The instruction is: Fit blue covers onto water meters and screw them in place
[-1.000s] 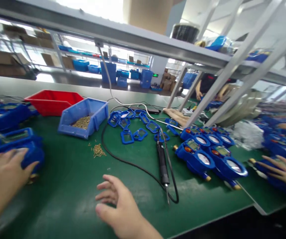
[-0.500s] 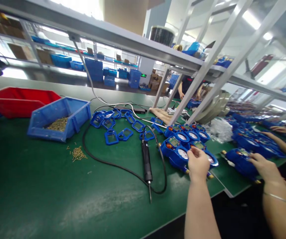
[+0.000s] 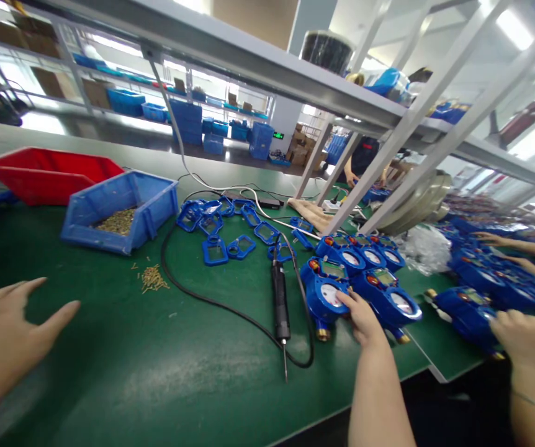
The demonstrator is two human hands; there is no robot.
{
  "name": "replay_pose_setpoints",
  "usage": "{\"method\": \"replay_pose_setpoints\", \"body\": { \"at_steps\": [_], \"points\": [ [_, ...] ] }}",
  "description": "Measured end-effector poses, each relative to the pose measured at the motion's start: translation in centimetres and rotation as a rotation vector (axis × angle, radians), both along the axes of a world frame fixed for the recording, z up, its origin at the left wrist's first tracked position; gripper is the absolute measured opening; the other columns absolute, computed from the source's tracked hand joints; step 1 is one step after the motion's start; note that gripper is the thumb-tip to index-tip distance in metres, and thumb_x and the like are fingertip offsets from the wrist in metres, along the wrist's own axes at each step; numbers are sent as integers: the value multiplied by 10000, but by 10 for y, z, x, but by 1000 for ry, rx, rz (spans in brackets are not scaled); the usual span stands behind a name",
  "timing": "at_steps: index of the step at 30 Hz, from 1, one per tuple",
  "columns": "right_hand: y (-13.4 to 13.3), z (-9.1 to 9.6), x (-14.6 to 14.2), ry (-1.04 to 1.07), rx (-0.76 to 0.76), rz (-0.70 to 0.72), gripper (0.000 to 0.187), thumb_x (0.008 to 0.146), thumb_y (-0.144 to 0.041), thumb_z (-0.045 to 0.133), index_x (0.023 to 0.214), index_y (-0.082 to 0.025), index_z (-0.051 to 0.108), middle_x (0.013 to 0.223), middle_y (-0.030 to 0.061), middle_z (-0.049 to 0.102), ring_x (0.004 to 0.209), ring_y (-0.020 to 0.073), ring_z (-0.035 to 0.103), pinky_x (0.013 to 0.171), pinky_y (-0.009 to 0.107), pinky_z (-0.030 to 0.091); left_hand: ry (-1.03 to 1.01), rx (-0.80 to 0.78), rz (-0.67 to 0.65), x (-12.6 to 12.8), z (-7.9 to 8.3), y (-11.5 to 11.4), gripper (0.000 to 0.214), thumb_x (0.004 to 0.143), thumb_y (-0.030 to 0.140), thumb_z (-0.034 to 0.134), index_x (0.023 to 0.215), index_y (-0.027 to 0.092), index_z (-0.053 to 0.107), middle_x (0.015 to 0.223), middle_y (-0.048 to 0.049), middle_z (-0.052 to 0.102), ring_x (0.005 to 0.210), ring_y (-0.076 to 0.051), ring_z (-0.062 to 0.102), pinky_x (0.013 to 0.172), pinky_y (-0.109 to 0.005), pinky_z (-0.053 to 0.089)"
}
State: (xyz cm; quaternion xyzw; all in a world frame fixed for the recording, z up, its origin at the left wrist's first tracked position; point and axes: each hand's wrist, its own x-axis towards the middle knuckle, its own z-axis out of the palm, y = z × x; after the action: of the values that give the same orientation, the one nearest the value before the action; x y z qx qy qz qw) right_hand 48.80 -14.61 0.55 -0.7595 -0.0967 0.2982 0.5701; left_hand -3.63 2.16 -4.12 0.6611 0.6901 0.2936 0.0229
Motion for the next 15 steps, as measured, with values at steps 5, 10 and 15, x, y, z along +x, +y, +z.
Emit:
{"method": "replay_pose_setpoints", "body": {
  "at_steps": [5, 10, 15],
  "points": [
    [18, -28, -20, -6, 276, -139, 157, 679, -190, 579, 826, -140, 566, 813, 33, 643, 750, 159, 632, 721, 297, 547, -186, -115, -11, 25, -1, -20, 713, 647, 489, 436, 1172, 26, 570, 1177, -201, 549, 1127, -341, 531, 1033, -474, 406],
    [13, -24, -25, -123, 342, -342, 175, 593, -218, 586, 727, -177, 481, 786, 50, 611, 853, 253, 630, 808, 478, 544, -359, -272, 13, 9, -20, -11, 616, 712, 444, 502, 1221, 98, 528, 1209, -158, 509, 948, -282, 611, 951, -466, 478],
    [-11, 29, -36, -379, 374, -331, 227, 559, -284, 602, 759, -253, 500, 966, 96, 629, 1015, 330, 598, 847, 527, 520, -454, -234, 19, 11, -20, -11, 603, 706, 488, 502, 1177, 116, 553, 1147, -135, 531, 921, -262, 614, 937, -446, 492]
  ]
}}
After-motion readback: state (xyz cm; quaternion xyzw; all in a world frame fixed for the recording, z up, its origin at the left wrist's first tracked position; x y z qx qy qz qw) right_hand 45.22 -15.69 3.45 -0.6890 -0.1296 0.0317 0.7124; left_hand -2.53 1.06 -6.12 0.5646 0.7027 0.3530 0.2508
